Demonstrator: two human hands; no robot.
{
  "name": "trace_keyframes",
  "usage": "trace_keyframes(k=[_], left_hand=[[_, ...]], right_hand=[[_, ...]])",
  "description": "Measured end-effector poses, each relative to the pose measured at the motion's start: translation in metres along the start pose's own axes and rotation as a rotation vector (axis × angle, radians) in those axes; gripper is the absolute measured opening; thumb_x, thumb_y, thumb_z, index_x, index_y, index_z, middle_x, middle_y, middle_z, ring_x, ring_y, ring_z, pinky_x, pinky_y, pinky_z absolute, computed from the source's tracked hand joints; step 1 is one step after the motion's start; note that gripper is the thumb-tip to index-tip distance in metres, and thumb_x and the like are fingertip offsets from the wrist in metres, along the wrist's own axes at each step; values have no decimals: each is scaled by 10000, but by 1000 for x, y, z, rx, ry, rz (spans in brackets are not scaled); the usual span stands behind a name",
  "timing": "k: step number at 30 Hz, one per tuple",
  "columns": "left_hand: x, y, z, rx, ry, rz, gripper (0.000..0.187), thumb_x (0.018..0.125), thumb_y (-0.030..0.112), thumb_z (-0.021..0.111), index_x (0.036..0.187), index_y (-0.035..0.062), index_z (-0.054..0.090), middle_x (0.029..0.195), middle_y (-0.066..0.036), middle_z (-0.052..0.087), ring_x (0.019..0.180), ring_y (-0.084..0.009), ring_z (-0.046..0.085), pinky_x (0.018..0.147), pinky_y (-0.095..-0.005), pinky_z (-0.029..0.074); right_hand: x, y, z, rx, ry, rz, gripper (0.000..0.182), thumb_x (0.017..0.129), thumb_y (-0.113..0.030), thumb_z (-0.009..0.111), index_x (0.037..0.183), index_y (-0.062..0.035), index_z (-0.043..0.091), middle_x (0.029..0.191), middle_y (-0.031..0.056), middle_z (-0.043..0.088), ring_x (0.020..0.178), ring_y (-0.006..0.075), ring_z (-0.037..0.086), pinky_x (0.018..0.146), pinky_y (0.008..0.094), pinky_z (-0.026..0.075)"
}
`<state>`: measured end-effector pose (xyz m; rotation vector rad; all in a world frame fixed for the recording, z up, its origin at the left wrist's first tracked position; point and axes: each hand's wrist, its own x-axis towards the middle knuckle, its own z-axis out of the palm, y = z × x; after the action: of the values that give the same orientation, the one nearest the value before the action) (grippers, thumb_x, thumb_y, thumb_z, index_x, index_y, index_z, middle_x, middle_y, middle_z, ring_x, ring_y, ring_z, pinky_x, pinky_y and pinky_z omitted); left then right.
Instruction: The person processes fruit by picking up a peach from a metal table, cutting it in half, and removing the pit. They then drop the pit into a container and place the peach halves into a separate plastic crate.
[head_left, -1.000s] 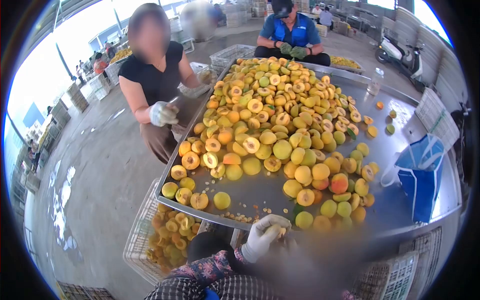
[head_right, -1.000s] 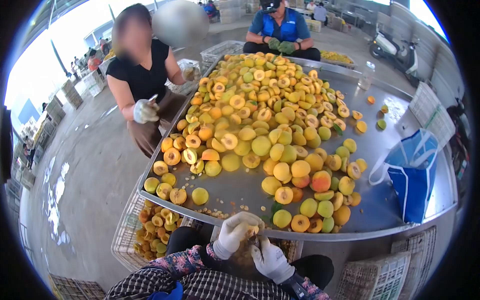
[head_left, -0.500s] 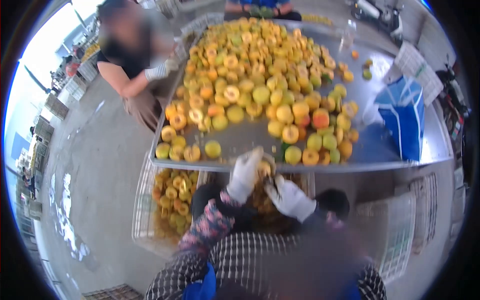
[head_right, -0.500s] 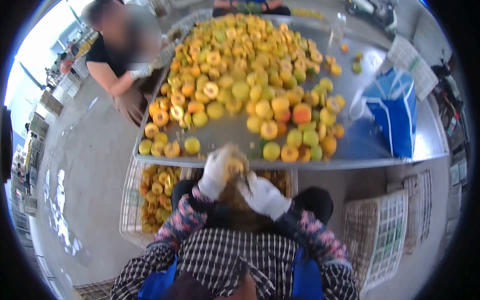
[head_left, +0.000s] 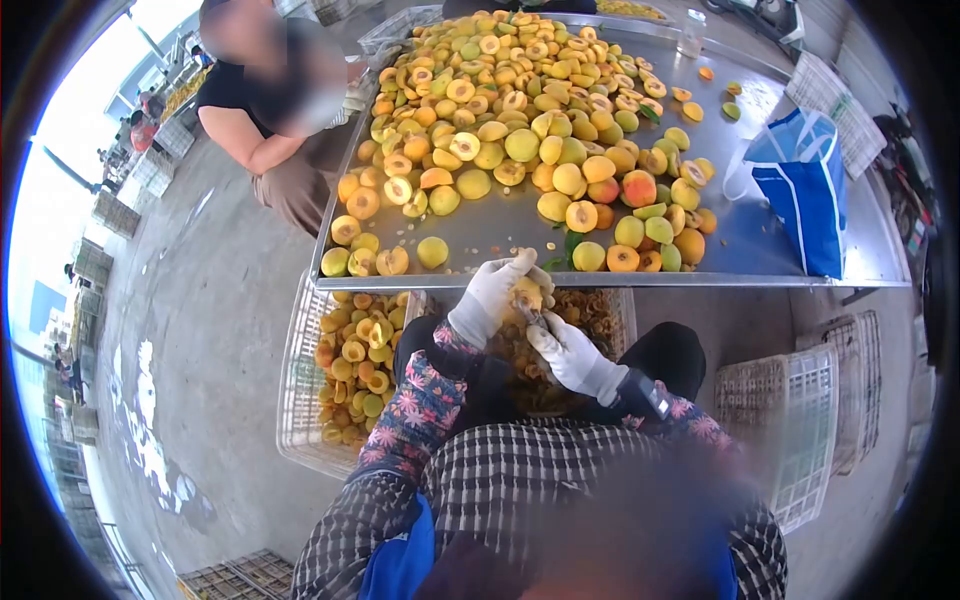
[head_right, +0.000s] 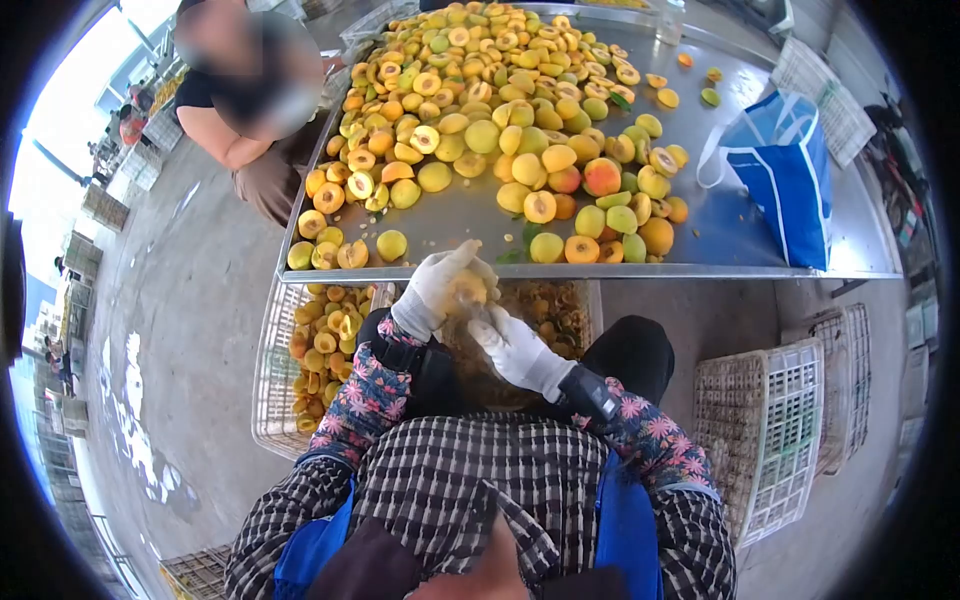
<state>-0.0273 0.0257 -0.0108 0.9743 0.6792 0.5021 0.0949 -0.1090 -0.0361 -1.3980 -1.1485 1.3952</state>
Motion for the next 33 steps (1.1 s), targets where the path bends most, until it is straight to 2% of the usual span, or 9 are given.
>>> trace_keyframes(k=[1,4,7,10,14,17,24,27,33], left_hand=[[-1,0,1,-2,16,-29,513,965,424,538,877,-64,669,804,-176,684,703,-258,675,655,-322,538],[-3,-16,15,-177,156,85,503,957,414,558,859,-69,662,796,-182,682,704,-275,677,658,-328,545],[-2,-23,15,-256,168,91,412,948,335,608,848,-63,642,773,-155,661,655,-257,655,614,-358,558],[-1,-20,8,-118,11,-9,412,952,335,600,855,-64,639,768,-155,656,666,-265,660,612,-370,564],[0,-30,10,-180,56,60,496,963,415,547,874,-67,626,805,-173,649,727,-305,669,671,-400,571],[-4,-28,17,-241,90,67,486,964,418,541,861,-51,617,803,-167,642,719,-310,664,678,-415,570],[-8,-24,26,-393,107,57,400,954,398,564,906,1,581,857,-138,612,778,-292,649,694,-433,569],[-5,-29,29,-360,162,47,391,956,387,562,910,-1,582,854,-133,612,775,-292,651,682,-431,566],[5,-33,15,-267,-111,-97,366,952,319,594,869,-35,637,810,-149,658,699,-288,677,652,-395,577]], right_hand=[[-2,2,4,227,-33,139,442,991,-364,504,1203,22,472,890,203,656,719,380,636,655,454,481],[3,25,3,217,-52,37,450,993,-396,497,1199,4,480,815,138,644,636,309,620,592,390,471],[19,61,0,-297,185,-490,469,990,-446,495,1200,-27,490,716,16,559,540,155,524,536,295,427],[7,53,-4,-376,172,-416,469,979,-485,499,1185,-63,501,675,-52,462,502,66,425,479,227,360],[-17,7,10,540,-108,222,361,989,-475,478,1095,-131,503,642,-44,438,441,71,386,392,222,306],[-16,4,10,458,-88,160,325,1003,-463,454,1031,-144,508,632,-39,418,426,69,359,385,223,293],[-18,0,5,1050,-331,283,380,1000,-488,437,952,-121,522,599,-23,378,397,85,305,377,233,258],[-16,8,-2,1179,-426,306,375,1003,-479,439,947,-116,518,605,-22,387,403,92,315,384,236,269],[-27,5,6,679,-123,288,360,1019,-457,400,936,-124,509,568,-12,368,389,104,340,372,242,271]])
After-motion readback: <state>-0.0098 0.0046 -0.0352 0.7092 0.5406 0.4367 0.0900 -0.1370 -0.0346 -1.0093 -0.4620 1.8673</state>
